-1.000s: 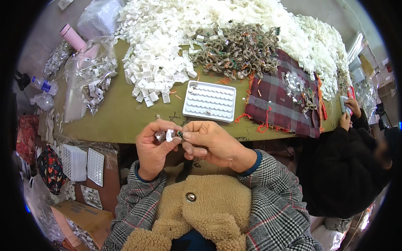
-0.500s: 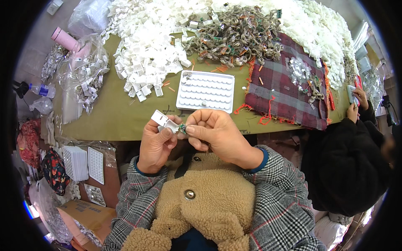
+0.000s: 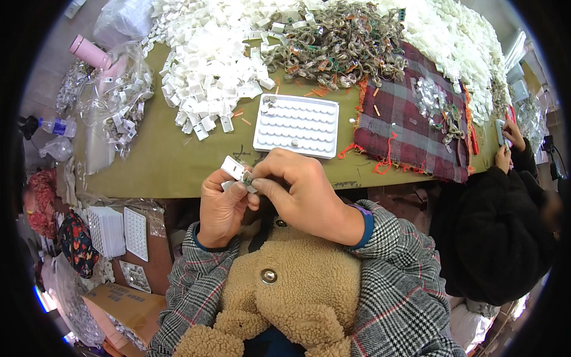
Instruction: The person repeatedly picks small white plastic housings and metal contacts from piles on a table, inserts the contacts into the housings, and places the assembled units into a white tray. The person also occasionally picks up and sets down small wire pieces during the process.
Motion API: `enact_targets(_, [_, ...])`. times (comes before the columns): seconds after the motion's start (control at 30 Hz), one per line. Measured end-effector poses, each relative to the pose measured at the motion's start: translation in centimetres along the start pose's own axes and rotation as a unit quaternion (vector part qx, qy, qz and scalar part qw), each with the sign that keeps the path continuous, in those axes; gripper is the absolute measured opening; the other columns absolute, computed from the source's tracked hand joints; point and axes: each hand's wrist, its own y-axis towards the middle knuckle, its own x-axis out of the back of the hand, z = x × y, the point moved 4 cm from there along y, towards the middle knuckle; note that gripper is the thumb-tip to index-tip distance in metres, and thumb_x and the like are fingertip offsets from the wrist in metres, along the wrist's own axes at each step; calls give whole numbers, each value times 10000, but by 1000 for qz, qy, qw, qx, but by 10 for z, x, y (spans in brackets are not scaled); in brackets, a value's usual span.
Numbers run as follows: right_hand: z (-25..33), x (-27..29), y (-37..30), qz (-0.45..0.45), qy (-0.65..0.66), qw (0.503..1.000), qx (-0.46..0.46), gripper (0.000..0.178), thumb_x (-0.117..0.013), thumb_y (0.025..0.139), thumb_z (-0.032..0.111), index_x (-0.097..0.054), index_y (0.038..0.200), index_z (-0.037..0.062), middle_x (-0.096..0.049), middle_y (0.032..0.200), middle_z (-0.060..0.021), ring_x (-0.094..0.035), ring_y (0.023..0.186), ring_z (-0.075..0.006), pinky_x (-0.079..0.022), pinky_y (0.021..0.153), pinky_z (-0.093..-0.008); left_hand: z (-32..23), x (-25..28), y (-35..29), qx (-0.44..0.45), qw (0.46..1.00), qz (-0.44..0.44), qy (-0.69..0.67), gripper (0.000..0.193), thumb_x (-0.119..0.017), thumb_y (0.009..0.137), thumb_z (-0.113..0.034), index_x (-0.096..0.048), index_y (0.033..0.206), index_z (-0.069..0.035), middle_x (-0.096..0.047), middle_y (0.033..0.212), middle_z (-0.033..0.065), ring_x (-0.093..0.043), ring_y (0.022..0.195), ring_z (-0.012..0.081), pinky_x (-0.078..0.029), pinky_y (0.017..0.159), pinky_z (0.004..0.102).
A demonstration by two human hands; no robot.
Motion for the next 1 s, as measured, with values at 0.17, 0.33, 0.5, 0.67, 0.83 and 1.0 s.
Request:
enact_targets(0.17, [7,-1,-1,9,-37,996,83,186,-679,825,-71,-686,1008,-40,-634,859,-122,-643,743,-204,-515,636,-292,4,3,1,20,997,9,-73,149,-681,916,-42,-637,1038,31,-695,922,131,-706,761,187,-628,663,303])
enact_targets(0.33, [16,-14,-8,3,-146,969,200,299,-657,804,-93,-652,1102,-72,-580,944,-167,-637,754,-295,-539,634,-348,4,8,3,-37,997,11,-72,123,-681,916,-37,-636,1018,15,-697,917,119,-683,729,169,-611,636,302])
enact_targets(0.5, [12,-12,-4,-12,-182,955,236,342,-642,784,-106,-637,1124,-73,-570,945,-166,-625,750,-294,-536,629,-352,-1,6,6,-39,998,-1,-41,180,-724,883,-38,-651,1042,5,-699,921,101,-661,720,145,-548,572,257])
enact_targets(0.67, [13,-7,-4,-18,-134,966,223,282,-640,790,-107,-641,1066,-48,-570,941,-150,-613,747,-281,-512,621,-331,-10,-3,0,-52,997,-38,33,221,-748,857,-23,-643,1049,5,-697,945,108,-639,712,123,-528,553,249])
enact_targets(0.83, [8,-4,-8,-67,-77,993,58,110,-653,815,-73,-652,904,-9,-588,920,-88,-509,668,-121,-401,555,-253,-15,-10,0,-132,991,-8,26,205,-744,858,-12,-612,1015,5,-661,1017,131,-644,711,132,-544,555,247])
enact_targets(1.0, [11,-5,-9,-77,-117,986,96,96,-673,793,-52,-642,868,-1,-587,893,-67,-483,621,-97,-380,528,-248,-18,-12,-2,-160,983,15,93,199,-749,849,2,-597,976,10,-640,1034,132,-652,733,132,-570,585,242])
